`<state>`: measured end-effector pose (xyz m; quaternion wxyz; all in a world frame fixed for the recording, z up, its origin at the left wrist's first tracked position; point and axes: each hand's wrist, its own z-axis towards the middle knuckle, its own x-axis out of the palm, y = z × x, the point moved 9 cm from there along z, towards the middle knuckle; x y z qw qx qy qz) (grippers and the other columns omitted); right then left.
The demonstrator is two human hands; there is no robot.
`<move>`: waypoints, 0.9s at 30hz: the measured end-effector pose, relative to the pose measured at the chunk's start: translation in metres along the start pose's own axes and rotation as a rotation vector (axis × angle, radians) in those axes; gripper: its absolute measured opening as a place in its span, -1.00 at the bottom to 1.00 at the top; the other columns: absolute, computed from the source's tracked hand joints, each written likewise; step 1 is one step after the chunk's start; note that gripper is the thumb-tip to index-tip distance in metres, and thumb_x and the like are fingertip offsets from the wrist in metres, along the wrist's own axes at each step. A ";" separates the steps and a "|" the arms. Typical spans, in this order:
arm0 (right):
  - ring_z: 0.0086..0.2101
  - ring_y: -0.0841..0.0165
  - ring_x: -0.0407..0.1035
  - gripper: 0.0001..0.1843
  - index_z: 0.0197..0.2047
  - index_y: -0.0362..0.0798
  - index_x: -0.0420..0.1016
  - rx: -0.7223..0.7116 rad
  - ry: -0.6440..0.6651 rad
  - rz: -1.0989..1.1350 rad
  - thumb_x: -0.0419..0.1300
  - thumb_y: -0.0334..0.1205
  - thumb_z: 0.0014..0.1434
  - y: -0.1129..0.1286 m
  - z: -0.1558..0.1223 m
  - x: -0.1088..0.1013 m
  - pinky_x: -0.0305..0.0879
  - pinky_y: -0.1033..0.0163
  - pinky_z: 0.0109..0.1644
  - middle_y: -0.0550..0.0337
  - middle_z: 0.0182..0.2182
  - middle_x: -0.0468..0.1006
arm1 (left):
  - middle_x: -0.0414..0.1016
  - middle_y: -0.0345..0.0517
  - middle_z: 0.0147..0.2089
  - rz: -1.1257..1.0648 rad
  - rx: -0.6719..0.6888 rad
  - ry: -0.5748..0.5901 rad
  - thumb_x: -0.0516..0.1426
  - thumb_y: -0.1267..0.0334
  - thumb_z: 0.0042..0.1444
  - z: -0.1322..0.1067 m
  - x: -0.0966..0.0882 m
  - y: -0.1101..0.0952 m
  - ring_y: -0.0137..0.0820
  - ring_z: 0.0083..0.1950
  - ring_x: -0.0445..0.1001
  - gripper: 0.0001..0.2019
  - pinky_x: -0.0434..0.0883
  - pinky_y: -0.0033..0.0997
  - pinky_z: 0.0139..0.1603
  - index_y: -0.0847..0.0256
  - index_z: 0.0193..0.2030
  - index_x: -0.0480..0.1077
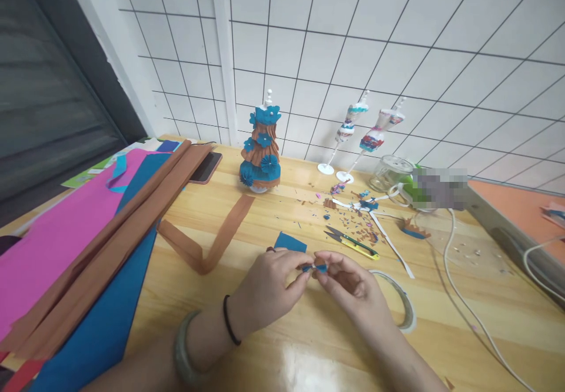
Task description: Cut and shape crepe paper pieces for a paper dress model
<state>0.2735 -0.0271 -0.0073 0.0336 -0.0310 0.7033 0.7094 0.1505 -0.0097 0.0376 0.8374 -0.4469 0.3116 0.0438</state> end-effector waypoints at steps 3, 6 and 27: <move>-0.24 0.39 0.33 -0.64 -0.04 0.09 0.39 -0.028 0.042 -0.014 0.24 -0.20 0.06 0.002 -0.001 0.004 0.29 0.29 -0.11 0.21 -0.26 0.46 | 0.53 -0.20 -0.29 -0.038 -0.054 0.019 0.10 0.45 0.01 0.001 0.001 0.004 -0.42 -0.23 0.47 -0.85 0.32 -0.47 -0.19 0.20 -0.27 0.41; -0.24 0.37 0.35 -0.63 -0.02 0.08 0.38 -0.055 0.035 -0.064 0.23 -0.19 0.06 0.002 0.000 0.003 0.30 0.24 -0.10 0.18 -0.27 0.46 | 0.52 -0.20 -0.34 -0.090 -0.093 0.052 0.10 0.48 -0.02 0.002 0.002 0.007 -0.45 -0.28 0.46 -0.86 0.32 -0.52 -0.23 0.22 -0.31 0.40; -0.37 0.38 0.41 -0.85 -0.28 -0.02 0.40 -0.587 0.002 -0.527 0.13 -0.45 0.09 0.056 -0.015 0.011 0.34 0.27 -0.31 0.16 -0.41 0.51 | 0.52 -0.04 -0.32 -0.935 -0.506 0.246 0.18 0.34 -0.05 -0.007 0.036 0.033 -0.39 -0.24 0.48 -0.85 0.35 -0.41 -0.17 0.32 -0.32 0.34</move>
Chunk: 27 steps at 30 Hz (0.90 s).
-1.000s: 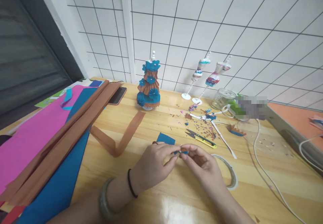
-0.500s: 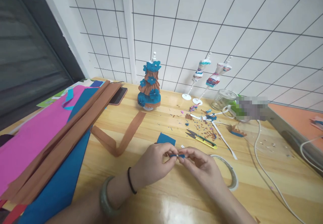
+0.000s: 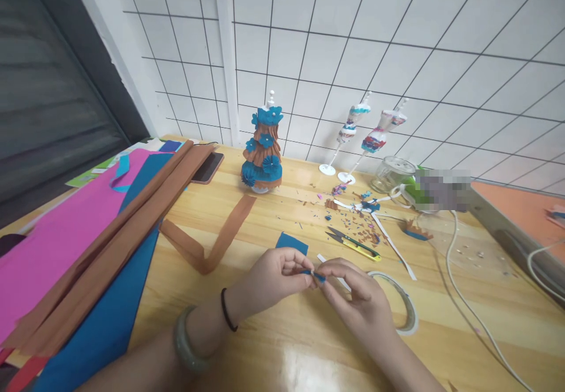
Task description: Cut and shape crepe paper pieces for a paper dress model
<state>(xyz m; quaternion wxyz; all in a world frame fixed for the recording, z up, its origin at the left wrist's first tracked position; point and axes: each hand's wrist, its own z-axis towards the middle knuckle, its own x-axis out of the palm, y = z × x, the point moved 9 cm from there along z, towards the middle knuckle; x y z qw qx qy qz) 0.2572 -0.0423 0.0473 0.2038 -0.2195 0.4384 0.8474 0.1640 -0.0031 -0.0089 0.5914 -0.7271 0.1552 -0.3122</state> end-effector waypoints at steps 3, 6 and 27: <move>-0.37 0.36 0.41 -0.80 -0.26 -0.03 0.39 -0.090 0.009 -0.033 0.11 -0.49 0.08 0.011 0.000 0.000 0.34 0.26 -0.31 0.15 -0.42 0.51 | 0.50 -0.06 -0.32 -0.064 -0.061 0.000 0.22 0.37 -0.10 0.001 -0.004 0.004 -0.42 -0.28 0.46 -0.78 0.32 -0.43 -0.20 0.32 -0.28 0.32; -0.33 0.33 0.42 -0.75 -0.19 -0.05 0.40 -0.173 0.026 -0.068 0.09 -0.52 0.08 0.020 -0.002 0.001 0.34 0.22 -0.29 0.10 -0.38 0.52 | 0.48 -0.11 -0.35 -0.091 -0.095 -0.018 0.24 0.42 -0.17 0.003 -0.010 0.005 -0.46 -0.32 0.44 -0.68 0.29 -0.47 -0.25 0.31 -0.23 0.29; -0.29 0.36 0.41 -0.60 0.00 0.12 0.40 0.061 -0.006 0.076 0.11 -0.45 0.13 -0.007 -0.003 0.000 0.36 0.25 -0.22 0.15 -0.29 0.50 | 0.40 -0.18 -0.41 -0.009 -0.020 0.056 0.21 0.25 -0.03 -0.001 -0.011 -0.007 -0.54 -0.44 0.34 -0.75 0.30 -0.49 -0.37 0.31 -0.22 0.34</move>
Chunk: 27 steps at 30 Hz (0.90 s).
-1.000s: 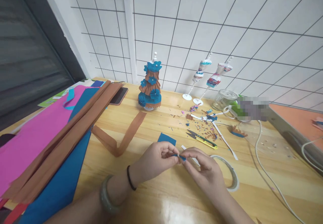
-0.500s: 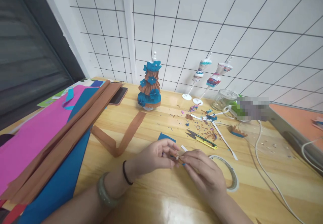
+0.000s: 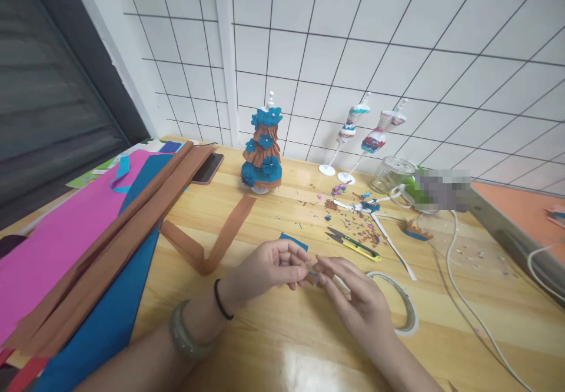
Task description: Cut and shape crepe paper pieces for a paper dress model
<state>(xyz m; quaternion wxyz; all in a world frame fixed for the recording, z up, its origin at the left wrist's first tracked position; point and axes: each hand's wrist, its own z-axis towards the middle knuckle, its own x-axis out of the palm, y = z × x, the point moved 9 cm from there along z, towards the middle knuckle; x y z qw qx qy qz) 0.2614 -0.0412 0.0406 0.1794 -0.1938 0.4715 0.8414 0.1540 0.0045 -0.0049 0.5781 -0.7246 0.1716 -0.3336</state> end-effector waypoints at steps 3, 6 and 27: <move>-0.37 0.40 0.40 -0.66 0.04 0.09 0.34 0.245 -0.015 0.212 0.09 -0.31 0.18 -0.021 -0.005 0.004 0.38 0.26 -0.25 0.16 -0.28 0.48 | 0.38 -0.19 -0.38 0.071 0.060 -0.099 0.19 0.31 -0.02 0.000 -0.007 -0.006 -0.53 -0.39 0.35 -0.76 0.28 -0.50 -0.35 0.30 -0.19 0.33; -0.33 0.38 0.39 -0.63 0.07 0.05 0.29 0.354 0.031 0.329 0.11 -0.22 0.18 -0.028 -0.010 0.013 0.37 0.23 -0.19 0.13 -0.25 0.46 | 0.38 -0.18 -0.36 0.158 0.113 -0.165 0.17 0.34 -0.01 0.000 -0.008 -0.011 -0.50 -0.34 0.37 -0.78 0.28 -0.50 -0.32 0.30 -0.19 0.33; -0.37 0.40 0.37 -0.66 0.04 -0.02 0.28 0.277 0.085 0.173 0.07 -0.22 0.18 -0.021 -0.005 0.014 0.34 0.25 -0.21 0.18 -0.40 0.43 | 0.51 -0.09 -0.37 0.375 0.002 -0.032 0.11 0.24 0.04 -0.001 0.005 0.002 -0.43 -0.34 0.43 -0.82 0.33 -0.50 -0.31 0.32 -0.33 0.45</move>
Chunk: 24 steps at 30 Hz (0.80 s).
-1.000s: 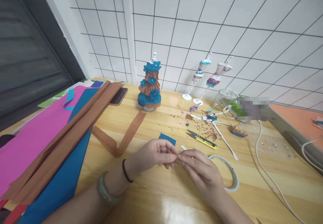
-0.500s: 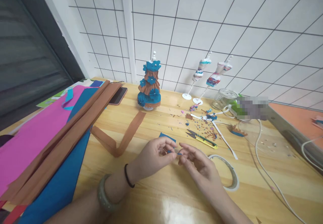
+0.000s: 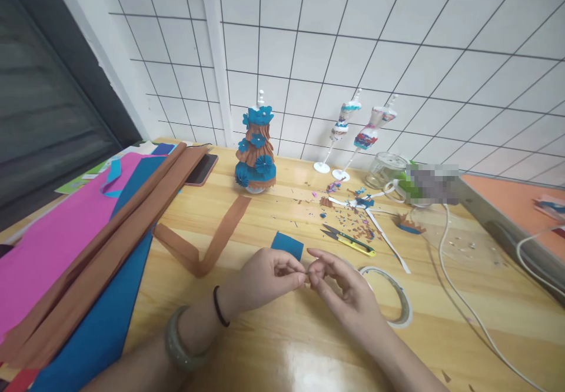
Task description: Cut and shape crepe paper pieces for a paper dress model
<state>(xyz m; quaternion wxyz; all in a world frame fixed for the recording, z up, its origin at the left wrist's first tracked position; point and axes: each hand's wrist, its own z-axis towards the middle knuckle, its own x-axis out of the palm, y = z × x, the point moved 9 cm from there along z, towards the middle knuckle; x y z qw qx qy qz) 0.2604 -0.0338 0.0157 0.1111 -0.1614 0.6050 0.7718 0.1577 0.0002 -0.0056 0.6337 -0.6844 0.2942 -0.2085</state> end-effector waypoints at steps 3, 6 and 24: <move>-0.38 0.39 0.38 -0.65 0.05 -0.03 0.28 0.011 -0.009 -0.013 0.09 -0.21 0.17 -0.001 0.001 0.000 0.35 0.24 -0.22 0.18 -0.40 0.45 | 0.48 -0.14 -0.44 0.044 0.008 0.046 0.09 0.23 0.05 0.000 0.003 0.002 -0.45 -0.37 0.40 -0.80 0.32 -0.51 -0.32 0.31 -0.43 0.44; -0.41 0.38 0.38 -0.66 0.00 -0.05 0.32 0.057 -0.066 0.015 0.10 -0.15 0.16 -0.007 0.004 -0.008 0.35 0.24 -0.25 0.18 -0.42 0.46 | 0.49 -0.12 -0.43 -0.017 -0.008 0.040 0.11 0.21 0.03 0.001 0.002 0.006 -0.44 -0.35 0.42 -0.80 0.33 -0.50 -0.29 0.32 -0.43 0.44; -0.18 -0.02 0.41 -0.64 -0.11 -0.19 0.48 0.246 -0.232 -0.689 0.01 -0.17 0.15 -0.040 0.018 -0.085 0.28 -0.10 -0.15 -0.20 -0.17 0.53 | 0.49 -0.05 -0.51 -0.214 -0.083 -0.029 0.16 0.12 0.00 0.004 -0.003 0.018 -0.47 -0.54 0.42 -0.72 0.37 -0.50 -0.49 0.36 -0.45 0.46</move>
